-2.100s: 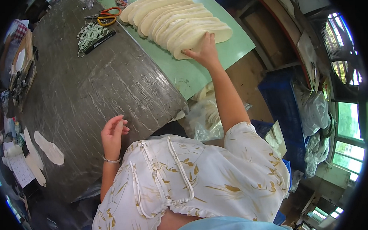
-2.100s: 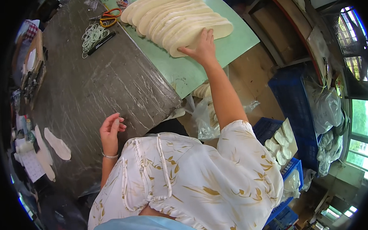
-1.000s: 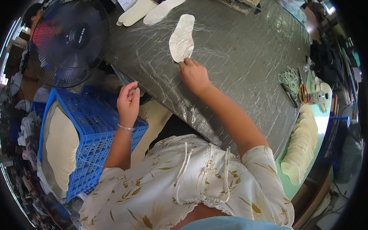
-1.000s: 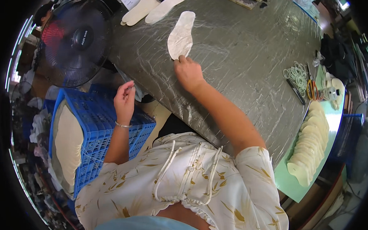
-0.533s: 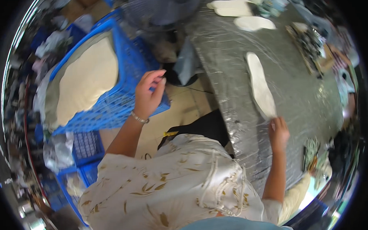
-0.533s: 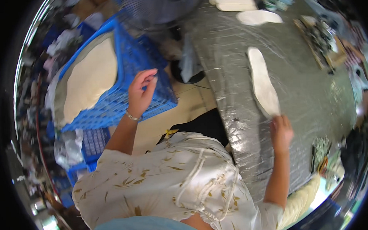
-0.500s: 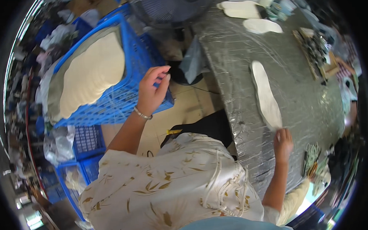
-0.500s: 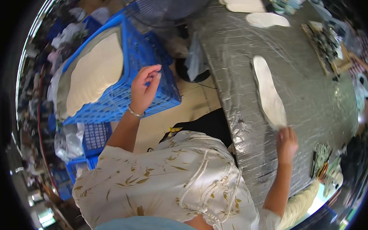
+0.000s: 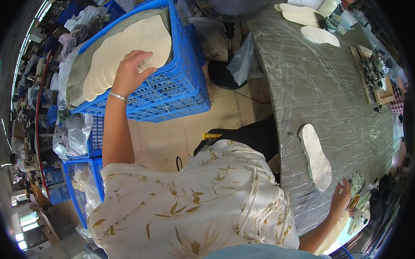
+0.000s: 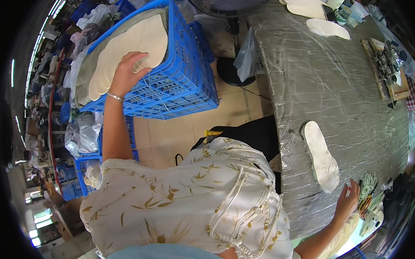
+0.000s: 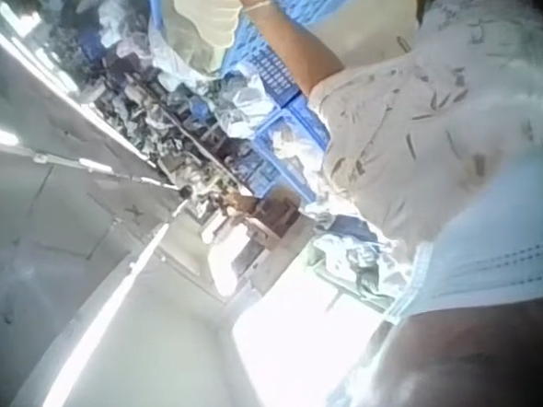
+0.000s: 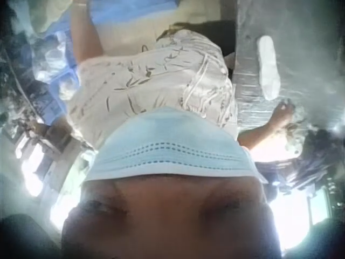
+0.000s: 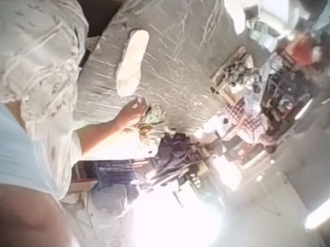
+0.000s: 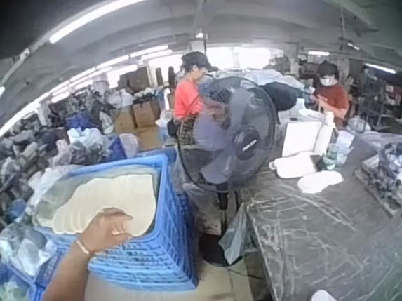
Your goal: The worker fits fabric covers over foam shoe insoles and trims the excess material with scissors.
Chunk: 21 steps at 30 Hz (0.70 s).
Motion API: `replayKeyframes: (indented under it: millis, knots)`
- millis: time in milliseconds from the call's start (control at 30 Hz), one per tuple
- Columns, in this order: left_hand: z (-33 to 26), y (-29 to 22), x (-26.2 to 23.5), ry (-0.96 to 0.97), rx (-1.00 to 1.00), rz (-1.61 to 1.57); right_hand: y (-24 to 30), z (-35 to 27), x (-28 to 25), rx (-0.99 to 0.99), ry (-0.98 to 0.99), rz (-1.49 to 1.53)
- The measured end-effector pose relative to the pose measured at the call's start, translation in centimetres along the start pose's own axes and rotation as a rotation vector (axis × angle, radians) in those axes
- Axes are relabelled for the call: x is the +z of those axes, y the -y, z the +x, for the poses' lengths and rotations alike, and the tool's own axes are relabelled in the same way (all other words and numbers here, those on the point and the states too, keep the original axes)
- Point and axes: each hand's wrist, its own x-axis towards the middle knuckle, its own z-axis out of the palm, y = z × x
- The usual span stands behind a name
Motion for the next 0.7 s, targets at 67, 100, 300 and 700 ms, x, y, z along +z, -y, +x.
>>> replayKeyframes:
  millis: [67,100,300,700]
  knots:
    - [0.3,0.6,0.2,0.14,0.032,0.005,3.6,1.5,-0.2,-0.064,0.004,0.029]
    - [0.5,1.0,0.1,0.135,0.031,0.005,5.0,2.2,-0.3,-0.131,0.009,0.056]
    - [2.5,2.7,-0.8,0.335,0.101,0.008,7.9,3.6,-1.1,-0.227,-0.055,0.062]
    - [14.5,15.6,-2.3,-0.39,-0.133,0.059,10.3,4.2,-2.3,-0.185,-0.047,0.054]
